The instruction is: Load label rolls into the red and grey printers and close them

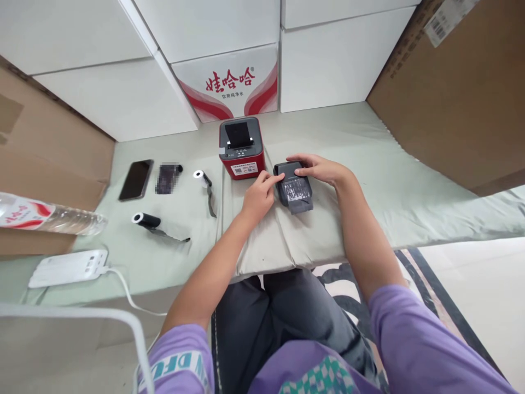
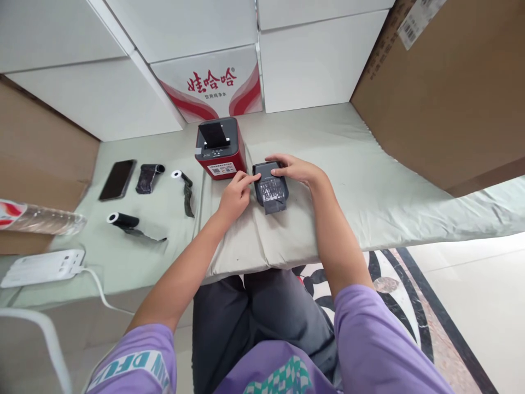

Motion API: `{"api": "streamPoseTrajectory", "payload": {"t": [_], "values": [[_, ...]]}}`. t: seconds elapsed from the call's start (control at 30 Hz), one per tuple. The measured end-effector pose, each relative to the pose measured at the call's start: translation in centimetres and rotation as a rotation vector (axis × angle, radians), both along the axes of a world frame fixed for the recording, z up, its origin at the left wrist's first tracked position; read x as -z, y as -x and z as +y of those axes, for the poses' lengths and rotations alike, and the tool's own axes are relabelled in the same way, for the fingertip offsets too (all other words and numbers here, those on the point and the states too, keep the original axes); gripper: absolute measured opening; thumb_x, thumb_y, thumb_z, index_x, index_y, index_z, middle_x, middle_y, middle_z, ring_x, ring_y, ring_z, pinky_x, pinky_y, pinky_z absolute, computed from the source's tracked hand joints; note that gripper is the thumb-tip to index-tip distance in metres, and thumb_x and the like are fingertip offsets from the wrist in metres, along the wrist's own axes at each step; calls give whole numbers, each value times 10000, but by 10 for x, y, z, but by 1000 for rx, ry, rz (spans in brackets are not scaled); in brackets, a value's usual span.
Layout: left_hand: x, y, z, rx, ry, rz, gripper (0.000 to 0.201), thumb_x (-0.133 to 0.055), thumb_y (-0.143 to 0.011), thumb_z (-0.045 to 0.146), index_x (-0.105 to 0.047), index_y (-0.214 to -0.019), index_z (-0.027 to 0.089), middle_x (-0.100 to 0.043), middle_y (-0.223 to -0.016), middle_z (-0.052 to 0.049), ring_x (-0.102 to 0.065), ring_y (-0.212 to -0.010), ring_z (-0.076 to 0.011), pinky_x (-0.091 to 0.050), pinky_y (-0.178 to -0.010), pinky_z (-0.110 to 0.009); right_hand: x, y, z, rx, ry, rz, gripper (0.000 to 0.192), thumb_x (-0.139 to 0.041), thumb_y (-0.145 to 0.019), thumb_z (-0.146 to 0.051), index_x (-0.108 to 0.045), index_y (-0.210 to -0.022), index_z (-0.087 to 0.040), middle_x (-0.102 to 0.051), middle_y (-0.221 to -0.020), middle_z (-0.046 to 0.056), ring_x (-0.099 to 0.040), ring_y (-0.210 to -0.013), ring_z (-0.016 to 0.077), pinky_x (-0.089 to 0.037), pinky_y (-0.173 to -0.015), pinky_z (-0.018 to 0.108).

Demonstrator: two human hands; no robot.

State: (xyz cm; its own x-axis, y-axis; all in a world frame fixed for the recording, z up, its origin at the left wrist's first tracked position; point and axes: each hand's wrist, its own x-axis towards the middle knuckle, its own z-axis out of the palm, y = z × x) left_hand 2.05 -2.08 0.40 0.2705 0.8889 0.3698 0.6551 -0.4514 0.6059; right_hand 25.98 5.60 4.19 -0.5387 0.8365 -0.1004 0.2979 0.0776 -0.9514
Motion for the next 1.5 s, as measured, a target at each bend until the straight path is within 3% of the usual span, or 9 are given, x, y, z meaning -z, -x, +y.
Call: {"api": "streamPoseTrajectory", "payload": {"t": [0.17,0.4,0.47,0.6,0.67,0.8,1.07,1.3,1.5], "values": [[-6,-8,2,-48,56,19,498,-413,-905,38,-730,-1200,285,-694,-1160,-42,-681,-1047,-202,-510,-780,-277,6,1,5,-3,-15,-27,584,-755,-824,-294,-642,-1392,-214,-653,-1460,106,-578,-1376,308,-412,-1230,556],[7,-1,2,12,-64,-1,561,-410,-909,64,-682,-1364,247,-703,-1104,-61,-675,-955,-185,-518,-835,-288,29,-1,-24,319,-134,53,726,-672,-875,-450,-524,-1501,-114,-546,-1567,197,-514,-1478,302,-345,-1287,481],[9,2,3,21,-105,-36,573,-407,-920,70,-655,-1407,243,-695,-1025,-56,-664,-896,-178,-512,-814,-286,35,-9,-42,287,-156,8,732,-620,-903,-497,-496,-1537,-152,-518,-1599,170,-481,-1507,298,-318,-1300,493],[10,3,6,-10,-159,-124,558,-409,-921,68,-654,-1395,231,-678,-927,-46,-640,-827,-174,-507,-803,-285,46,-5,-80,195,-180,-20,1120,-743,-804,-534,-158,-1696,-192,-281,-1738,155,-344,-1590,319,-272,-1311,520],[11,3,7,-15,-170,-137,548,-419,-916,68,-662,-1382,226,-677,-919,-46,-639,-823,-176,-508,-806,-289,49,13,-93,311,-257,-79,1386,-859,-681,-537,-6,-1704,-154,-271,-1725,218,-360,-1574,374,-285,-1291,567],[12,4,8,-24,-182,-161,533,-434,-911,72,-665,-1368,223,-689,-928,-46,-649,-829,-175,-504,-797,-287,48,54,-102,597,-390,-220,1405,-888,-642,-528,-51,-1698,-131,-394,-1640,274,-413,-1521,433,-374,-1220,609],[6,8,8,-152,-318,-172,463,-422,-906,93,-696,-1263,198,-684,-931,-71,-647,-907,-208,-515,-879,-330,25,60,-65,740,-436,-293,1265,-825,-656,-410,-137,-1676,-114,-467,-1575,281,-491,-1455,431,-412,-1197,576],[-7,27,17,-587,-407,-110,478,-571,-838,167,-631,-1313,167,-584,-1372,-202,-531,-1331,-371,-383,-1175,-535,30,68,3,828,-398,-186,1316,-846,-624,-377,-95,-1671,-111,-372,-1622,301,-373,-1536,430,-304,-1258,604],[0,32,26,-549,-253,-288,667,-581,-844,188,-437,-1496,163,-436,-1568,-222,-396,-1519,-336,-335,-1261,-501,24,66,-12,809,-550,-168,1318,-796,-736,-477,57,-1671,-108,-163,-1711,282,-136,-1633,395,-182,-1310,602]]}}
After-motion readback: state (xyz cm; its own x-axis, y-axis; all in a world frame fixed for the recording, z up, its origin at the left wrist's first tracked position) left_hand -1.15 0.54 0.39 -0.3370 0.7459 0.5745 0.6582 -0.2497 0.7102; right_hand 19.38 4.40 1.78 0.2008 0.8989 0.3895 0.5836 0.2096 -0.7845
